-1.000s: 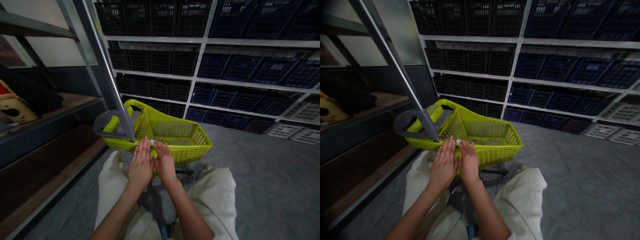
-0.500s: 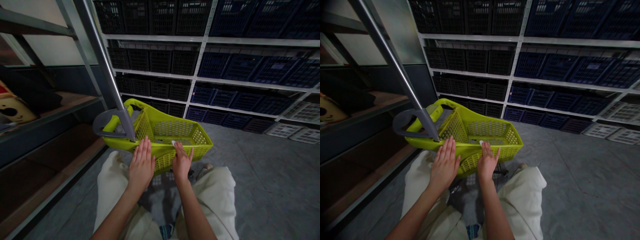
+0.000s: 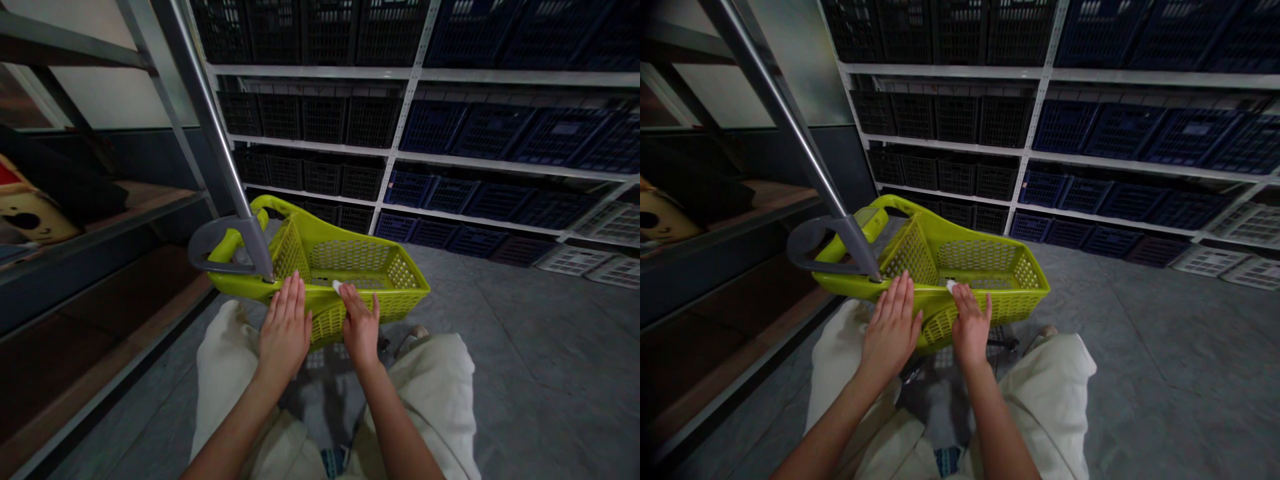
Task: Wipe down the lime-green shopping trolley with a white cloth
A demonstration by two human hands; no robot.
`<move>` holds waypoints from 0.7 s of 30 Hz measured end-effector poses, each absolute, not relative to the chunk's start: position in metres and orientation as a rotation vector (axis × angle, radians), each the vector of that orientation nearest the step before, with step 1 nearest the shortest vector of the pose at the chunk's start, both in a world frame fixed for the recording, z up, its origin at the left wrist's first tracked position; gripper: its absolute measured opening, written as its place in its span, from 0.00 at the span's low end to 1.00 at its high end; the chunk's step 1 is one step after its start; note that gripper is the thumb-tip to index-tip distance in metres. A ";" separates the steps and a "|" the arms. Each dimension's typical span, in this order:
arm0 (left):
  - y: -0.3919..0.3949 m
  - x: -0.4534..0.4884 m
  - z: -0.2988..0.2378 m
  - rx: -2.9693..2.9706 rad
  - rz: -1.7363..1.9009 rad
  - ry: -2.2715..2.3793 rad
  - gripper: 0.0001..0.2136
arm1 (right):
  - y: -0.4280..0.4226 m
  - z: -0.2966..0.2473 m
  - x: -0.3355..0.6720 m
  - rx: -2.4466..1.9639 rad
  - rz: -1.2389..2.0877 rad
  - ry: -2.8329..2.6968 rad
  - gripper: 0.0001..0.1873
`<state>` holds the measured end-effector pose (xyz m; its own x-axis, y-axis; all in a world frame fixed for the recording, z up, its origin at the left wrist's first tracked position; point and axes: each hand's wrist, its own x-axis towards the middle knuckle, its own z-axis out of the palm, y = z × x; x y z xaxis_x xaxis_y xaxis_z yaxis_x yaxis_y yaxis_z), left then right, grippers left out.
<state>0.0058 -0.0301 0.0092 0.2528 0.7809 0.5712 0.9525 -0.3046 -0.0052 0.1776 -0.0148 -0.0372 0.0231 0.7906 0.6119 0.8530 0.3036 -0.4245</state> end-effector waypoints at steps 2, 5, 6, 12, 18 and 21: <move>-0.030 0.006 0.009 -2.180 -0.684 -1.592 0.33 | -0.013 -0.045 0.195 -1.549 -0.143 -1.685 0.38; -0.031 0.006 0.009 -2.176 -0.693 -1.594 0.33 | -0.012 -0.044 0.196 -1.613 -0.152 -1.600 0.36; -0.031 0.006 0.009 -2.177 -0.691 -1.592 0.33 | -0.012 -0.040 0.189 -1.612 -0.128 -1.606 0.36; -0.031 0.007 0.010 -2.170 -0.652 -1.578 0.32 | -0.015 -0.002 0.125 -1.345 0.094 -1.866 0.38; -0.030 0.007 0.008 -2.169 -0.685 -1.573 0.32 | -0.014 -0.011 0.143 -1.355 0.048 -1.864 0.41; -0.031 0.007 0.008 -2.170 -0.696 -1.573 0.33 | -0.012 -0.031 0.178 -1.443 -0.037 -1.792 0.41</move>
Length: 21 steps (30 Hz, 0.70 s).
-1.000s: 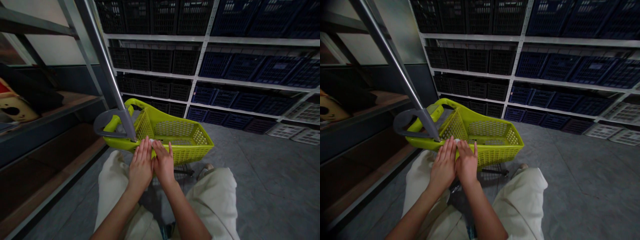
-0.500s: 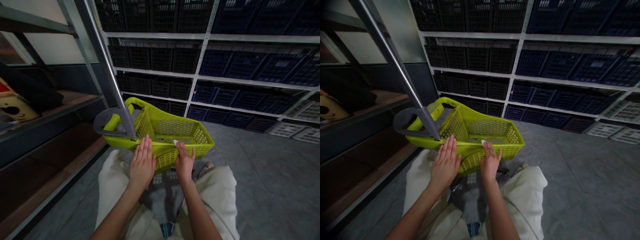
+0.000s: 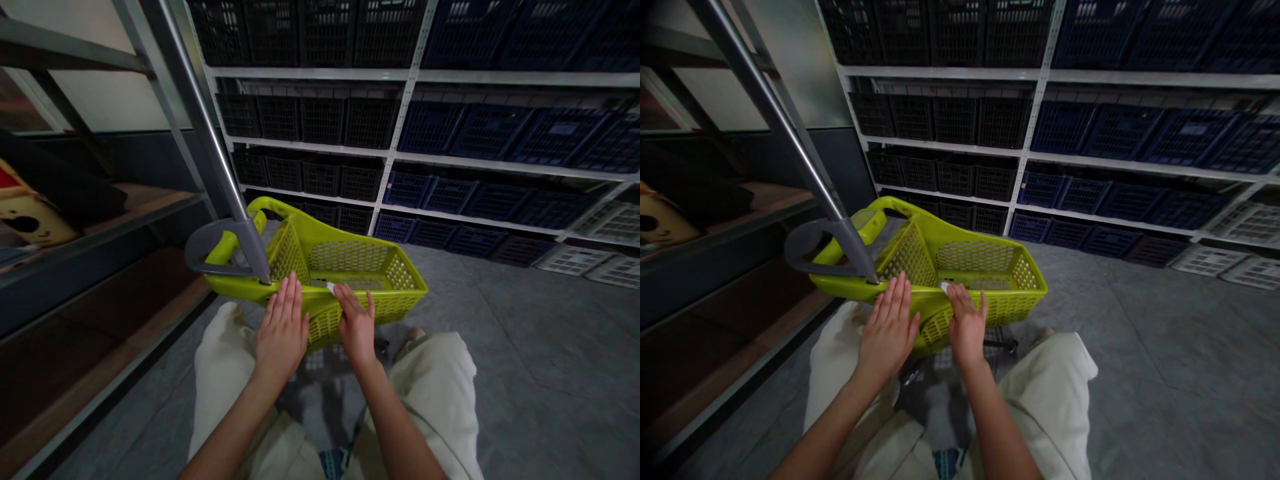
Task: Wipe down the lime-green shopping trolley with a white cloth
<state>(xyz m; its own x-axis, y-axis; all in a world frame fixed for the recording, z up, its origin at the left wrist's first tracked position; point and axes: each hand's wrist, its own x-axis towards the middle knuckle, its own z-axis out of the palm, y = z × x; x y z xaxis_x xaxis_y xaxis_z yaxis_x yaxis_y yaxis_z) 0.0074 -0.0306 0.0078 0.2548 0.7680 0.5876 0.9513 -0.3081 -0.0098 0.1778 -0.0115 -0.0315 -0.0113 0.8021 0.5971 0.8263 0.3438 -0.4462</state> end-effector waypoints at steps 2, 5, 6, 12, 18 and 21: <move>-0.031 0.008 0.008 -2.166 -0.697 -1.578 0.33 | -0.011 -0.044 0.197 -1.491 -0.070 -1.727 0.41; -0.032 0.010 0.010 -2.168 -0.695 -1.592 0.33 | -0.011 -0.051 0.206 -1.536 -0.061 -1.627 0.39; -0.033 0.010 0.010 -2.169 -0.690 -1.594 0.33 | -0.012 -0.050 0.202 -1.547 -0.049 -1.599 0.39; -0.032 0.009 0.009 -2.171 -0.684 -1.596 0.32 | -0.016 -0.010 0.136 -1.396 0.119 -1.785 0.38; -0.031 0.010 0.008 -2.153 -0.686 -1.599 0.33 | -0.017 -0.003 0.135 -1.372 0.127 -1.867 0.41; -0.032 0.010 0.009 -2.159 -0.668 -1.602 0.33 | -0.016 -0.020 0.168 -1.462 0.076 -1.828 0.43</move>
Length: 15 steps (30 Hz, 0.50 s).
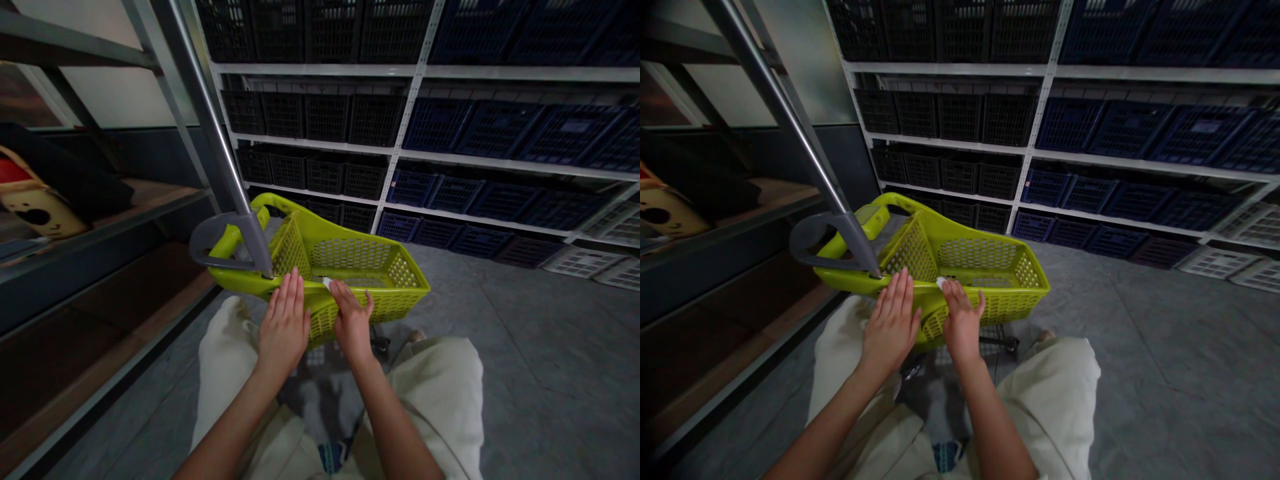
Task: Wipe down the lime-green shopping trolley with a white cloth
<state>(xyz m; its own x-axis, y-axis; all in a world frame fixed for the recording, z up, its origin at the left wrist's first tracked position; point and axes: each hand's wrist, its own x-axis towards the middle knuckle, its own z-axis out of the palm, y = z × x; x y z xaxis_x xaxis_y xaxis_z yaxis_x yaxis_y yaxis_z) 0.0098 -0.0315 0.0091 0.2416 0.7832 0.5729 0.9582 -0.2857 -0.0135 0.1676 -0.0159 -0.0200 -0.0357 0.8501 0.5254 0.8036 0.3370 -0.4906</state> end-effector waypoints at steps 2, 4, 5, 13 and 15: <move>-0.032 0.010 0.009 -2.156 -0.656 -1.611 0.32 | -0.015 -0.032 0.189 -1.542 0.023 -1.755 0.42; -0.032 0.009 0.010 -2.156 -0.645 -1.620 0.31 | -0.015 -0.040 0.201 -1.615 -0.017 -1.672 0.41; -0.031 0.009 0.010 -2.157 -0.642 -1.623 0.31 | -0.014 -0.041 0.203 -1.641 -0.025 -1.640 0.40; -0.030 0.008 0.007 -2.149 -0.647 -1.594 0.32 | -0.011 -0.010 0.128 -1.353 0.087 -1.841 0.40; -0.030 0.008 0.007 -2.145 -0.650 -1.592 0.32 | -0.011 -0.008 0.119 -1.272 0.088 -1.878 0.40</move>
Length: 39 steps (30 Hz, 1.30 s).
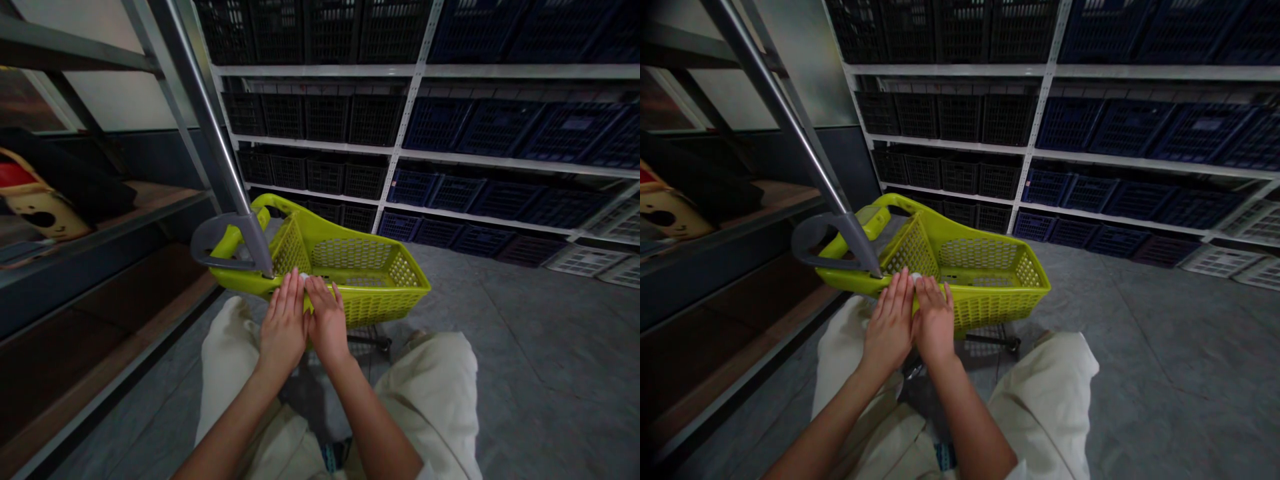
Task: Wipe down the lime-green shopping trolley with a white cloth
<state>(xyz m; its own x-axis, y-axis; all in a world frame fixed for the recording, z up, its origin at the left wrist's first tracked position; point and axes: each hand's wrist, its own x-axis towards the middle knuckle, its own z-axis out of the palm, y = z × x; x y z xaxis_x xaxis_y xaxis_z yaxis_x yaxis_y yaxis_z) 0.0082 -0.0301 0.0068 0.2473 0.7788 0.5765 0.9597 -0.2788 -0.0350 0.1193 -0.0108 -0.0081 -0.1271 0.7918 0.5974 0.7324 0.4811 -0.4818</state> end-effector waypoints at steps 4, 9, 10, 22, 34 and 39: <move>-0.030 0.009 0.008 -2.160 -0.628 -1.619 0.32 | -0.010 -0.025 0.147 -1.254 0.063 -1.869 0.43; -0.030 0.008 0.009 -2.159 -0.624 -1.621 0.32 | -0.009 -0.045 0.193 -1.416 -0.007 -1.710 0.43; -0.030 0.008 0.009 -2.158 -0.623 -1.620 0.32 | -0.009 -0.043 0.193 -1.433 -0.005 -1.692 0.42; -0.031 0.007 0.008 -2.157 -0.601 -1.632 0.30 | -0.011 -0.017 0.140 -1.231 0.135 -1.880 0.45; -0.031 0.007 0.006 -2.160 -0.642 -1.616 0.32 | -0.009 -0.017 0.138 -1.301 0.136 -1.787 0.44; -0.031 0.005 0.006 -2.168 -0.640 -1.605 0.31 | -0.009 -0.012 0.125 -1.227 0.144 -1.876 0.45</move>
